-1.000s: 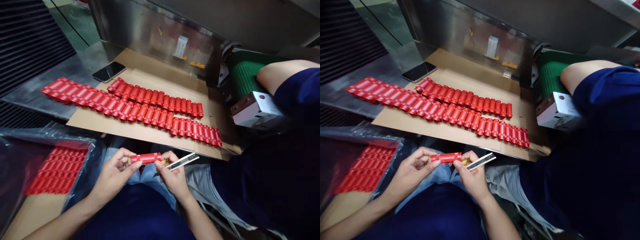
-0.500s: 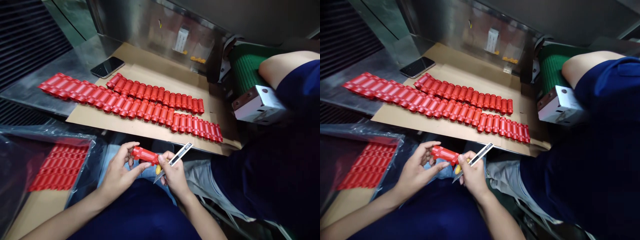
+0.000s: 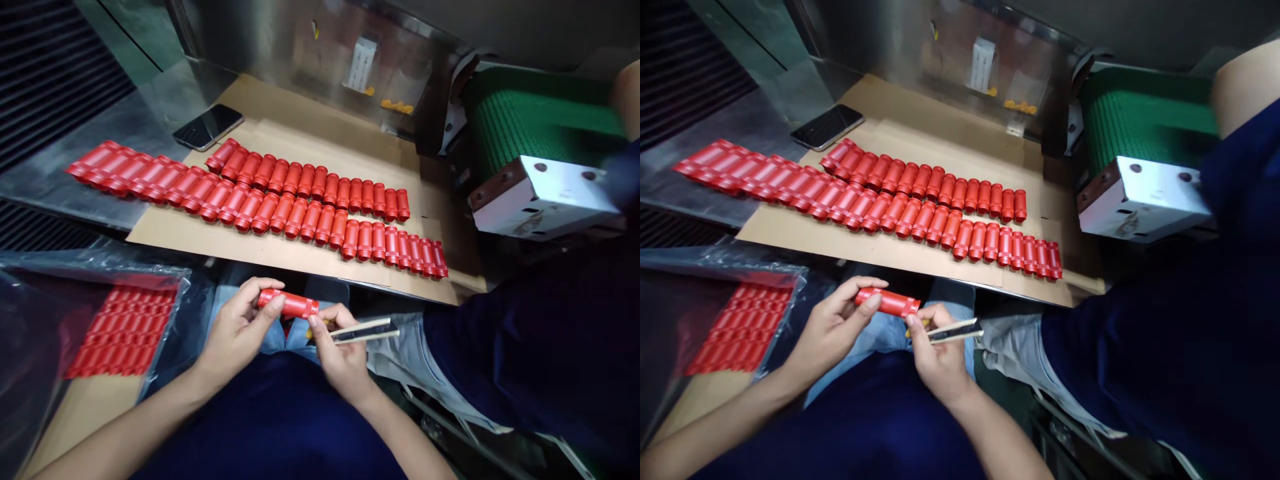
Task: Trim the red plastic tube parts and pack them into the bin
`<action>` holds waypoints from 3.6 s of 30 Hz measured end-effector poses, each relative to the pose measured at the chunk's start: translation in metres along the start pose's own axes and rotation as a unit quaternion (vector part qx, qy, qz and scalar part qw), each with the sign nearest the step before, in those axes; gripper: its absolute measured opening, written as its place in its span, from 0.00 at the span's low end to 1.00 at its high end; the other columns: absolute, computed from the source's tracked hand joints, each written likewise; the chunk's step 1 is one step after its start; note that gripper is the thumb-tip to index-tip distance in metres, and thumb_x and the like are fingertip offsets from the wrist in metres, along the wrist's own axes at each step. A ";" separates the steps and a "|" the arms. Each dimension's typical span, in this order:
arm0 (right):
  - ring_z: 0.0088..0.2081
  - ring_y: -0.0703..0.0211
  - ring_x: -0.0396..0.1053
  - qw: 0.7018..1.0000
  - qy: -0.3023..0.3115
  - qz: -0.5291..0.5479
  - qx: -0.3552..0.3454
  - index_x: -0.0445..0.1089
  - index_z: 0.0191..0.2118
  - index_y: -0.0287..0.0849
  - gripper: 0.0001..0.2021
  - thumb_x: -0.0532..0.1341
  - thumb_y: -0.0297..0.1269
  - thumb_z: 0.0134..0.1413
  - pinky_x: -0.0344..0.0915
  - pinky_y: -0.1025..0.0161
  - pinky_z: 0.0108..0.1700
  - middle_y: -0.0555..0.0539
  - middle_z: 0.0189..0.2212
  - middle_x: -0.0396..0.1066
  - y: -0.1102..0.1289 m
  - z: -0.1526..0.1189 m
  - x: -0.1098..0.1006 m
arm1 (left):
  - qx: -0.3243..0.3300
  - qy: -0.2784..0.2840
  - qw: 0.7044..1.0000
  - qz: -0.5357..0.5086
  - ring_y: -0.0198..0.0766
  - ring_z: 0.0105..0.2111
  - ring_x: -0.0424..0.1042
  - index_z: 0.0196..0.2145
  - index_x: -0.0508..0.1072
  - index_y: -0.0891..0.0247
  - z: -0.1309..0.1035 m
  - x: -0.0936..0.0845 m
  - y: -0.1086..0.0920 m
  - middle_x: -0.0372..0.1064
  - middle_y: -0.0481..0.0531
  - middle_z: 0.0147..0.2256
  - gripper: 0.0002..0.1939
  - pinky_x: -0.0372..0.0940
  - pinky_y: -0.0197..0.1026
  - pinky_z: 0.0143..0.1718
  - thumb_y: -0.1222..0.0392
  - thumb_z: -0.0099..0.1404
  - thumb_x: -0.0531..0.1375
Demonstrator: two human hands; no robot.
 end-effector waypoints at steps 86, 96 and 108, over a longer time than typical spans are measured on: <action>0.50 0.56 0.84 0.925 0.137 -0.091 -0.344 0.78 0.59 0.43 0.15 0.68 0.27 0.71 0.85 0.61 0.52 0.40 0.53 0.82 0.062 -0.015 -0.008 | -0.198 0.063 0.893 -0.400 0.38 0.33 0.80 0.57 0.74 0.61 -0.005 0.033 0.014 0.81 0.55 0.41 0.22 0.77 0.37 0.34 0.55 0.70 0.73; 0.40 0.57 0.84 0.946 -0.058 -0.092 -0.304 0.74 0.60 0.49 0.14 0.62 0.28 0.76 0.86 0.59 0.43 0.44 0.46 0.83 0.043 -0.007 -0.036 | -0.202 0.090 0.892 -0.394 0.42 0.32 0.80 0.57 0.71 0.60 -0.006 0.037 0.014 0.80 0.56 0.43 0.21 0.80 0.46 0.31 0.54 0.73 0.71; 0.53 0.47 0.82 0.918 -0.003 -0.101 -0.384 0.77 0.61 0.48 0.16 0.66 0.29 0.73 0.83 0.49 0.54 0.40 0.52 0.83 0.064 -0.008 -0.003 | -0.033 0.037 0.965 -0.256 0.42 0.41 0.82 0.41 0.81 0.60 -0.010 0.023 -0.007 0.82 0.53 0.40 0.10 0.77 0.39 0.44 0.63 0.65 0.76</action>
Point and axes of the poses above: each hand's wrist, its own z-axis towards the middle knuckle, its own x-axis out of the palm, y = z × x, the point moved 8 cm from there along z, towards the middle knuckle
